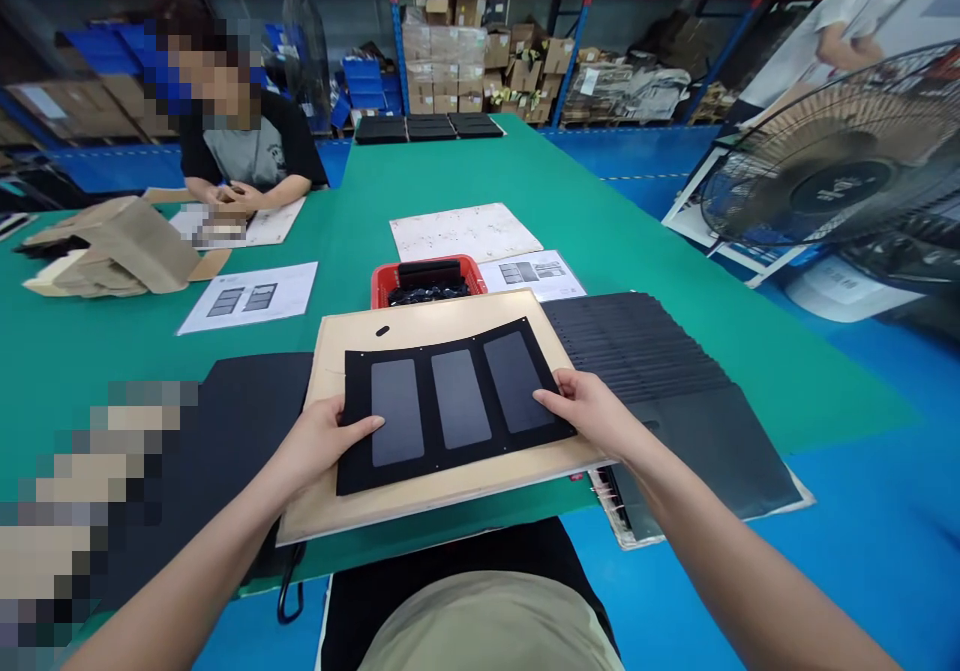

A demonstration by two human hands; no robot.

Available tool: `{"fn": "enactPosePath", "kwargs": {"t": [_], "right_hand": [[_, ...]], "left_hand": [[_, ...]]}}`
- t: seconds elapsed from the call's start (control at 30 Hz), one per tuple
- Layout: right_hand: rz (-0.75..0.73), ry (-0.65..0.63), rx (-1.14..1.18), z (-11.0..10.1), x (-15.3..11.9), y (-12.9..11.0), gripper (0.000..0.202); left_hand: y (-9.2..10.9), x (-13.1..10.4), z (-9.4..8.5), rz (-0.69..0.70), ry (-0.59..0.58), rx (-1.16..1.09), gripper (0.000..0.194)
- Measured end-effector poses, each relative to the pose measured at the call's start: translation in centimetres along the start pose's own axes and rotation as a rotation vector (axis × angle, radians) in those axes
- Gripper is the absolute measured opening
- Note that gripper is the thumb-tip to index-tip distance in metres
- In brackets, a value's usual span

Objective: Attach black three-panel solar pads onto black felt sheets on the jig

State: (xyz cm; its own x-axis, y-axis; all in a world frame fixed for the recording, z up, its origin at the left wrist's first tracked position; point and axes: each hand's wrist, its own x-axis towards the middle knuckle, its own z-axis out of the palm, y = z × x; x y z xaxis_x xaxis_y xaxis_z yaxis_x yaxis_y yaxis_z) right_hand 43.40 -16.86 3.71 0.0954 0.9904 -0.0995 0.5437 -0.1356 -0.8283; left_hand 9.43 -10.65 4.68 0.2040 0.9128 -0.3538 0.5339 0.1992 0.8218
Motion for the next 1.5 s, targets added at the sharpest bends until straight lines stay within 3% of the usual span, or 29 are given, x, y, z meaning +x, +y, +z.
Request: {"fn": "enactPosePath", "kwargs": {"t": [0.27,0.43,0.73,0.9,1.1,1.5], "right_hand": [[0.034,-0.126,-0.221,-2.0,0.2,-1.3,0.035],[0.057,-0.047,-0.395,-2.1,0.6,-0.5,0.016],[0.131,0.01,-0.531,-1.3,0.1,-1.1,0.012],[0.125,0.001,-0.582,-1.2,-0.2,-1.2,0.011],[0.141,-0.014,-0.644,-1.0,0.1,0.2,0.015],[0.129,-0.069,-0.575,-1.3,0.7,2.5,0.033]], "left_hand": [[1.1,-0.3,-0.1,-0.012,-0.013,0.116,0.058],[1.1,-0.1,-0.2,-0.001,0.002,0.179,0.055],[1.0,0.2,-0.3,0.01,-0.01,0.248,0.052],[1.0,0.0,-0.6,0.066,0.077,0.373,0.043],[-0.1,-0.2,-1.6,0.066,0.112,0.328,0.035],[0.6,-0.9,-1.3,0.09,0.092,0.442,0.026]]}}
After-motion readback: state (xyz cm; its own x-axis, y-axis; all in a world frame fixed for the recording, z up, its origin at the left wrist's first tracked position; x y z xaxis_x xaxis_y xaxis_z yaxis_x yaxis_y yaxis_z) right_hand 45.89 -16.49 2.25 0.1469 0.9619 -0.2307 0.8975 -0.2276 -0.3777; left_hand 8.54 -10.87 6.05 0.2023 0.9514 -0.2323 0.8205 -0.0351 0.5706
